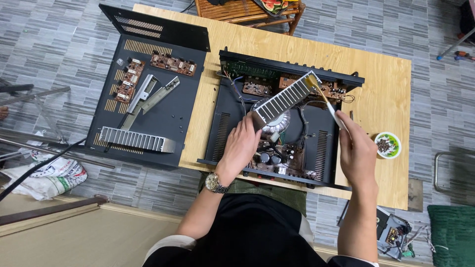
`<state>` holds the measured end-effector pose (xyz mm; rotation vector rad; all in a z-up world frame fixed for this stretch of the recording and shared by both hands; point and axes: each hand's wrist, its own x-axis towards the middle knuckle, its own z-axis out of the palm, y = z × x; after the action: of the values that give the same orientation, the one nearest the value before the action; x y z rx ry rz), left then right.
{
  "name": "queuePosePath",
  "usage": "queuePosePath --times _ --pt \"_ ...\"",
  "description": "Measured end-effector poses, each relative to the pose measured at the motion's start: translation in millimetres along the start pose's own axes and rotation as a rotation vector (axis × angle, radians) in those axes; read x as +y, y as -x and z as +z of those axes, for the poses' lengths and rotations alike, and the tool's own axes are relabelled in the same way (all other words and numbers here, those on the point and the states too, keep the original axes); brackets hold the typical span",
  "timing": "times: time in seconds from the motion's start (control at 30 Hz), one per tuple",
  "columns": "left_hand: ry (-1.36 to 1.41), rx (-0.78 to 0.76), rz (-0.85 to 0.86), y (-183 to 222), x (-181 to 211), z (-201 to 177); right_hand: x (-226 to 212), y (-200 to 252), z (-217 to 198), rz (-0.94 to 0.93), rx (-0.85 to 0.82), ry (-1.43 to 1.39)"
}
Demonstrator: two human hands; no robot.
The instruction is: Cleaning the internal components and heatsink of an amplifier using a brush
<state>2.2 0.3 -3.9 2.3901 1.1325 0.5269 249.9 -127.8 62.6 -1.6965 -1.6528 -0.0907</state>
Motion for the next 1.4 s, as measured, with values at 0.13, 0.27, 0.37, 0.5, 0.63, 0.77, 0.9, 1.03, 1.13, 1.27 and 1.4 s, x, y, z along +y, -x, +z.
queuePosePath --times 0.13,0.27,0.37,0.5,0.63,0.77,0.9,1.03,1.13,1.27,1.4 --pt "-0.012 -0.003 0.002 0 3 -4 3 -1 21 -0.009 -0.004 -0.044" --pt "0.017 -0.011 -0.005 0 8 -11 -14 -3 19 0.035 -0.128 0.054" --pt "0.052 -0.025 -0.016 -2 7 -12 -15 5 4 0.062 -0.188 0.135" --pt "0.075 -0.055 -0.036 0 12 -18 -1 21 -14 0.148 -0.191 0.056" --pt "0.053 -0.039 -0.018 1 7 -10 0 1 -17 0.136 -0.09 -0.015" --pt "-0.005 0.001 0.013 0 5 -9 12 -16 2 0.054 -0.062 0.023" --pt "-0.024 0.032 0.035 0 5 -12 6 -12 -4 0.105 -0.142 0.072" --pt "-0.007 0.036 0.041 1 5 -10 16 3 -27 0.156 -0.107 0.032" --pt "-0.027 0.043 0.038 0 6 -12 11 -13 -30 0.097 -0.04 -0.009" --pt "-0.034 0.049 0.043 0 6 -13 14 -29 -10 0.042 -0.009 0.004" --pt "-0.031 0.033 0.039 0 8 -16 18 -20 -8 0.053 -0.057 0.192"
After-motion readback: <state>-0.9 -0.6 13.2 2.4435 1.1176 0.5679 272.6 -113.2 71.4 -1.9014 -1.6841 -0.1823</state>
